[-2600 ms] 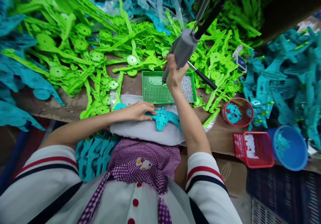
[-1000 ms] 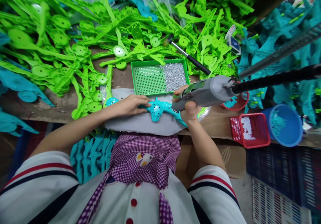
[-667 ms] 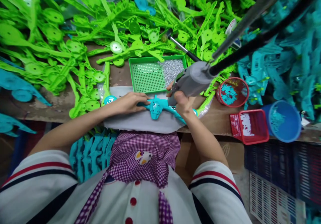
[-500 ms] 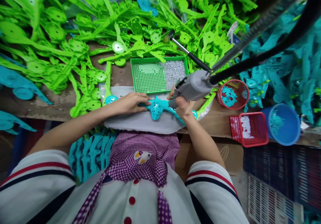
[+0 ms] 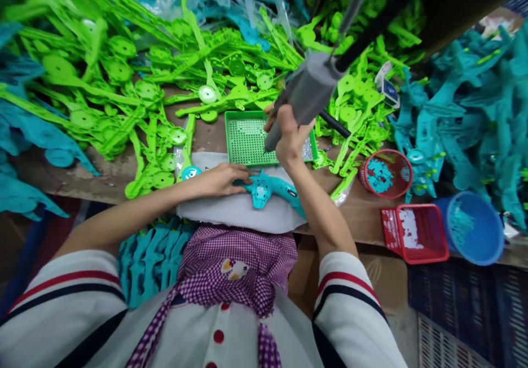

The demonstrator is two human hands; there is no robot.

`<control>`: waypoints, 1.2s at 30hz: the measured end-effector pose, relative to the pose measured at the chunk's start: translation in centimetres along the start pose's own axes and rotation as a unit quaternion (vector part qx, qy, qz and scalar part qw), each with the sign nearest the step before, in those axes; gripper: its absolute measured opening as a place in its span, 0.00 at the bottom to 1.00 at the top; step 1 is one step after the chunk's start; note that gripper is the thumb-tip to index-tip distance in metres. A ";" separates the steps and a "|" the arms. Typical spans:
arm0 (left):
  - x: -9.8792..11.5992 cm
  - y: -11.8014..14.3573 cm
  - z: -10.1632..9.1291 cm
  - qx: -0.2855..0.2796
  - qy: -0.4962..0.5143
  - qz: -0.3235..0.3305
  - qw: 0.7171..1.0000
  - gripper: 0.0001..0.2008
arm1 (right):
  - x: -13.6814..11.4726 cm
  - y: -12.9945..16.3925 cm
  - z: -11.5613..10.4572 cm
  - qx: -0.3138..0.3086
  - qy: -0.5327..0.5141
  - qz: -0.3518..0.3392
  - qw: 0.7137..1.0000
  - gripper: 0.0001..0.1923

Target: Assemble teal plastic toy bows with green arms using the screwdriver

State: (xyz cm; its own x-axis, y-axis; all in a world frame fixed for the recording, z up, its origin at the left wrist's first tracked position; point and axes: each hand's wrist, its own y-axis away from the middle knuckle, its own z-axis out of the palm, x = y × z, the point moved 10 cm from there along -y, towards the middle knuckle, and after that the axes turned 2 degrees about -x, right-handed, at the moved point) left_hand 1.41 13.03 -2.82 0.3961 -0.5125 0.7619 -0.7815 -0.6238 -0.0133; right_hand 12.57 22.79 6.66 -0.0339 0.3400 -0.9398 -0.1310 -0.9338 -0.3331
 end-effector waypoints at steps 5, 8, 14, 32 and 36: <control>0.3 -0.1 0.0 -0.008 0.005 0.003 1.000 0.10 | 2.4 1.6 2.4 -0.024 -0.021 0.020 0.999 0.35; 0.3 -0.1 -0.1 -0.008 0.010 0.006 1.000 0.09 | 2.9 2.3 2.9 -0.043 -0.040 0.029 0.998 0.33; 0.3 0.0 -0.1 -0.010 0.010 0.006 1.000 0.09 | 3.5 2.4 2.8 -0.054 -0.015 0.015 0.998 0.33; 0.0 0.0 0.0 -0.003 0.013 0.009 1.000 0.07 | -3.6 2.3 -1.5 0.017 -0.041 -0.039 0.998 0.36; -0.1 0.1 0.2 0.003 0.018 0.022 1.000 0.06 | -7.3 5.2 -4.4 0.001 -0.050 -0.104 0.993 0.37</control>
State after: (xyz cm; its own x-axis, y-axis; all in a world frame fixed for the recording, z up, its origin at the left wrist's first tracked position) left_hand 1.37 12.90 -2.97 0.3443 -0.5178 0.7831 -0.7949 -0.6047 -0.0503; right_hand 16.49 14.95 11.41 -0.1040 0.5357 -0.8380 -0.1476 -0.8415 -0.5197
